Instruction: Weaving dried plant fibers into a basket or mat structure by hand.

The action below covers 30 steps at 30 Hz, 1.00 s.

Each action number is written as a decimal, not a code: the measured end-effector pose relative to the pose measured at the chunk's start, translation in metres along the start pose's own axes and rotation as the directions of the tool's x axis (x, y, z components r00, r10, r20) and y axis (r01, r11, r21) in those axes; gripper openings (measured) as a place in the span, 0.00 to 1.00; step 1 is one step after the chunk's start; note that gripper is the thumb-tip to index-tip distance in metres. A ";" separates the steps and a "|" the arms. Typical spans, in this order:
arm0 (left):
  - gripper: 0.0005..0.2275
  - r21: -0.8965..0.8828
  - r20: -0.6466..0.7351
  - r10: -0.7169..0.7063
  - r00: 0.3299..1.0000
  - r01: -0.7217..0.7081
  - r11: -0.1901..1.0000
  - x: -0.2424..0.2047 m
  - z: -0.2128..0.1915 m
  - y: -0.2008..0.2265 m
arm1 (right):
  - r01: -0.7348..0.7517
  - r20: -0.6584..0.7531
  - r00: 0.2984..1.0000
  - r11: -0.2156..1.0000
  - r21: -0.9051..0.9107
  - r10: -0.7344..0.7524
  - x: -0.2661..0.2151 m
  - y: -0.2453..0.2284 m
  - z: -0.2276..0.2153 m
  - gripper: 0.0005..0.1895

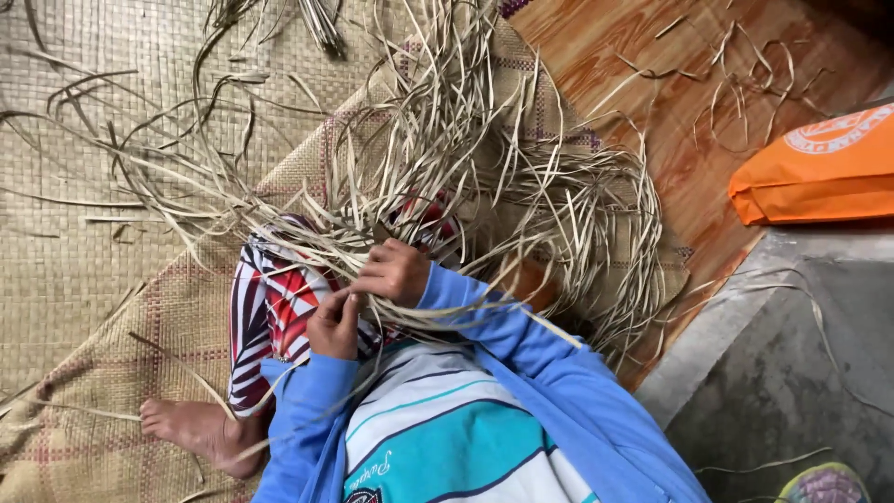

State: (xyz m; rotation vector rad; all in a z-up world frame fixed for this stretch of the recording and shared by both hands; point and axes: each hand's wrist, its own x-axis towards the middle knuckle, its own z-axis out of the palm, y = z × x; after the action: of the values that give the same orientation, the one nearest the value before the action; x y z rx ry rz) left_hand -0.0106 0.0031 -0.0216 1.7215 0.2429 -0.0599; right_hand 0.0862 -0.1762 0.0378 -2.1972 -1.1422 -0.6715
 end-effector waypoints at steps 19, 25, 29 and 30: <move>0.06 -0.224 -0.050 -0.140 0.989 0.125 0.967 0.009 0.002 0.004 | -0.021 0.045 0.999 0.997 0.080 0.017 -0.005 -0.005 -0.009 0.10; 0.02 0.068 -0.085 0.165 0.983 -0.160 0.985 0.004 0.005 0.024 | -0.117 -0.008 0.993 0.979 0.165 0.120 -0.023 0.011 0.032 0.11; 0.03 0.087 -0.137 0.171 0.976 -0.160 0.983 0.000 0.008 0.036 | -0.468 0.178 0.880 0.741 0.482 0.440 -0.026 0.007 0.058 0.14; 0.03 0.088 -0.136 0.172 0.976 -0.161 0.983 0.001 0.006 0.039 | -0.468 0.176 0.880 0.741 0.482 0.441 -0.024 0.006 0.054 0.14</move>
State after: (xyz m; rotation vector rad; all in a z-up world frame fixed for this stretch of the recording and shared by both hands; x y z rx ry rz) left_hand -0.0012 -0.0086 0.0151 1.8193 0.2032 0.1806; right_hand 0.0885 -0.1557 -0.0177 -1.9097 -0.6483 -0.0737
